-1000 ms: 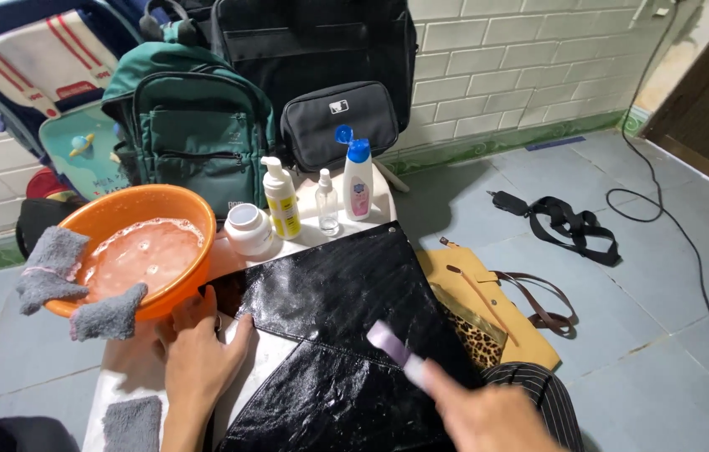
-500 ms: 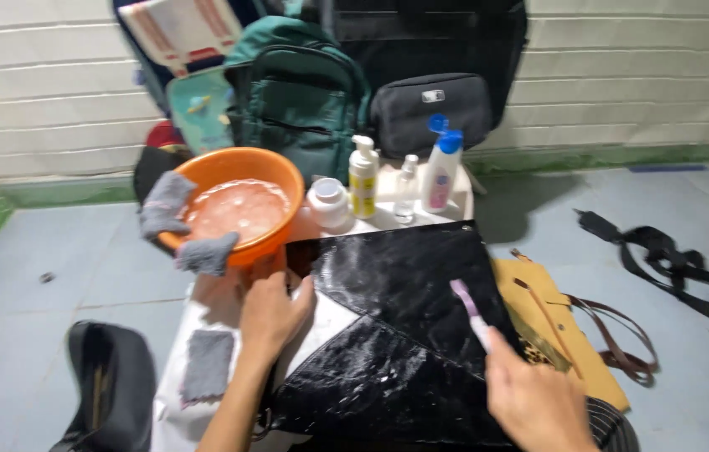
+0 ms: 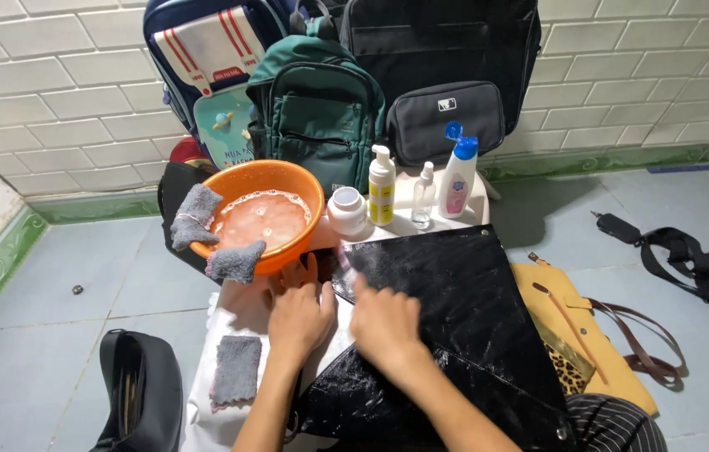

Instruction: Cleaning a black leather piece using a toothbrush, cleaning solution, and a cloth to remove dirt and apply treatment.

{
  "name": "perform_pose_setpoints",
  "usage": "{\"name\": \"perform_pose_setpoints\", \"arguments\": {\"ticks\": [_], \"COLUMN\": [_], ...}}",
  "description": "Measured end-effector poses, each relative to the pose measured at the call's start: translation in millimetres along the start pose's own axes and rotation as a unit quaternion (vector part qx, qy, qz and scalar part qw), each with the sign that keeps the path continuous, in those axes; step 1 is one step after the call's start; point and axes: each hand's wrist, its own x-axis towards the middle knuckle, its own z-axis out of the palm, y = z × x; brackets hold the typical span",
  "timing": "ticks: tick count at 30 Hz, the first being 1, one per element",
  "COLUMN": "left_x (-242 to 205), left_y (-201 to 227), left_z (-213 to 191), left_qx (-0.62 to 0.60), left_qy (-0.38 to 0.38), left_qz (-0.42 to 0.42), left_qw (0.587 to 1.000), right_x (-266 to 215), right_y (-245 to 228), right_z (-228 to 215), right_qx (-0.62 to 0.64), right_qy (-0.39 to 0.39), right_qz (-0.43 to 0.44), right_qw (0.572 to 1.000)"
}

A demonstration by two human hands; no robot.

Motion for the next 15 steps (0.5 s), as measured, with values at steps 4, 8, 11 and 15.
{"name": "perform_pose_setpoints", "arguments": {"ticks": [4, 8, 11, 15], "left_x": [-9, -8, -10, -11], "left_y": [5, 3, 4, 6], "left_z": [-11, -4, 0, -3], "left_qx": [-0.026, -0.021, -0.02, -0.018], "left_qy": [-0.004, 0.04, 0.077, 0.075], "left_qz": [0.002, 0.012, 0.018, 0.015], "left_qw": [1.0, 0.999, 0.997, 0.997], "right_x": [0, 0, 6, -16], "right_y": [2, 2, 12, 22], "right_z": [3, 2, -7, -21], "right_qx": [0.03, 0.036, 0.043, 0.019], "right_qy": [-0.012, 0.027, 0.021, 0.007], "right_qz": [-0.033, -0.028, -0.011, -0.068], "right_qw": [0.999, 0.999, 0.999, 0.997]}}
